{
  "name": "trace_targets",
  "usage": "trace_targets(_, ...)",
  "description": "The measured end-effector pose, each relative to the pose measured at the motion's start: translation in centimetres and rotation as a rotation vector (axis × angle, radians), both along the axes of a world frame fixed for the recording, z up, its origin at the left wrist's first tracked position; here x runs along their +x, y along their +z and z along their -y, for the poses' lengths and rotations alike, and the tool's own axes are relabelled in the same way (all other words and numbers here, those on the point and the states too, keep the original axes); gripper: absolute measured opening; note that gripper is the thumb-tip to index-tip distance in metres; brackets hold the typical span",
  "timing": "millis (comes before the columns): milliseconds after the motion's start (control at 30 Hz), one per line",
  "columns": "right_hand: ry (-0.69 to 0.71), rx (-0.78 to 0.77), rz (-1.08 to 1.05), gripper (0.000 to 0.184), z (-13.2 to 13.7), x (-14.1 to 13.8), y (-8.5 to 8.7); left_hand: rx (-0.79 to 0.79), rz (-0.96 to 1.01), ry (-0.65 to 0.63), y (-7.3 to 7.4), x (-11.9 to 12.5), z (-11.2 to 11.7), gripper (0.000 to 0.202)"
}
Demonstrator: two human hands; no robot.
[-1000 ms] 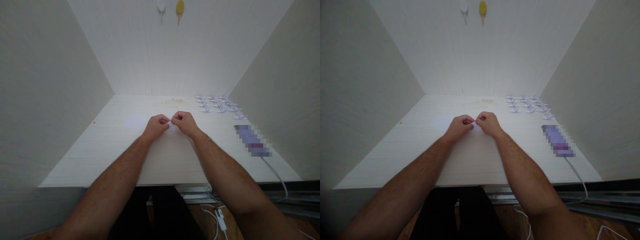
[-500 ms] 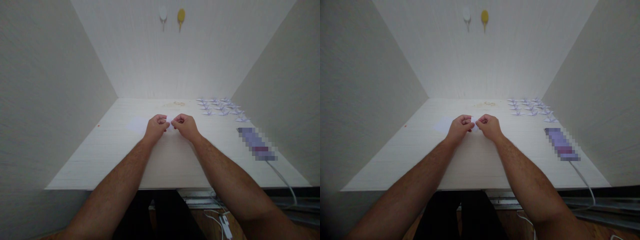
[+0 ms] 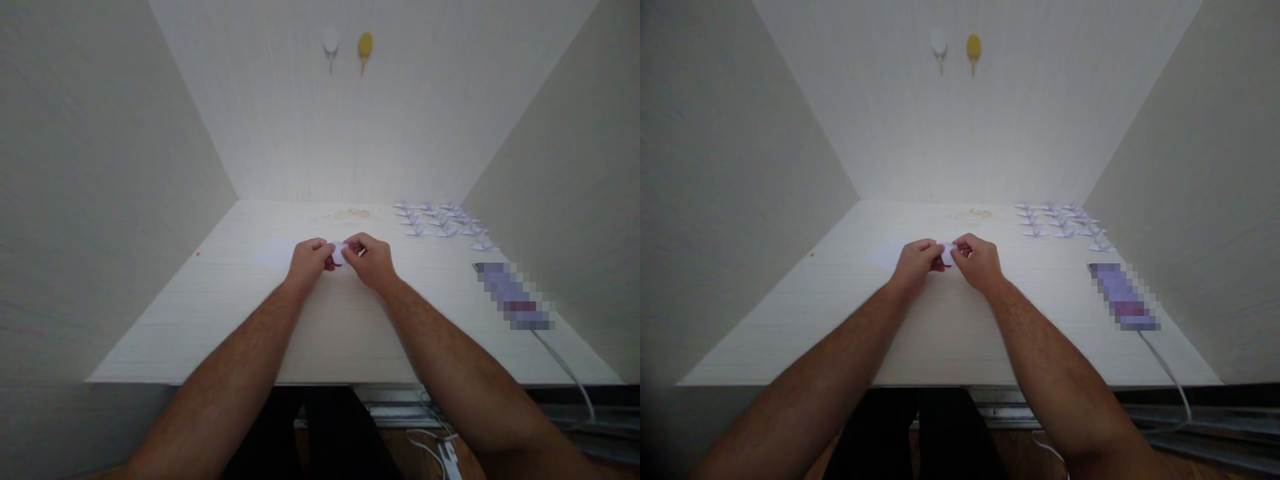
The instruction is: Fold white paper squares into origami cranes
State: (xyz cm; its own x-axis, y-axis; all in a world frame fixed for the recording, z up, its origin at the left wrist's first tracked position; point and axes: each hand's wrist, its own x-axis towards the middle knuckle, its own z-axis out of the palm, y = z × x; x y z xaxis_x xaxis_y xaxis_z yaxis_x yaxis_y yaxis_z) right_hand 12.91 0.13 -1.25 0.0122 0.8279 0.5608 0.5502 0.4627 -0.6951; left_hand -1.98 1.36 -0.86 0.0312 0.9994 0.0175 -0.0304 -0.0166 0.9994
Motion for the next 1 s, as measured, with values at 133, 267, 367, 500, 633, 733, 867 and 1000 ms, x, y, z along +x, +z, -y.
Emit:
trace_targets(133,0.045,0.016,-0.032,0.009,-0.04,0.01,-0.18,-0.035,0.057,-0.016,-0.32,-0.11,-0.25,0.018)
trace_targets(267,0.114,0.047,-0.05,0.011,-0.23,0.17,-0.51,-0.078,0.105,-0.028,-0.18,-0.1,-0.2,0.015)
trace_targets(367,0.14,0.049,-0.049,0.014,-0.37,0.32,-0.66,-0.101,0.125,-0.028,0.05,-0.07,-0.07,0.014)
trace_targets(500,0.145,0.025,-0.028,0.015,-0.32,0.51,-0.55,-0.122,0.155,-0.034,0.32,-0.03,0.05,0.017)
trace_targets(633,0.141,-0.021,-0.031,0.015,-0.26,0.58,-0.44,-0.129,0.156,-0.057,0.42,-0.02,0.1,0.027)
trace_targets(733,0.166,-0.048,-0.061,0.014,-0.31,0.52,-0.53,-0.11,0.122,-0.051,0.34,-0.06,0.09,0.028)
trace_targets(867,0.206,-0.141,-0.168,0.015,-0.37,0.37,-0.63,-0.106,0.105,-0.034,0.13,-0.13,-0.01,0.023)
trace_targets(1000,0.251,-0.239,-0.322,0.015,-0.46,0.23,-0.57,-0.089,0.106,-0.043,0.01,-0.12,-0.09,0.023)
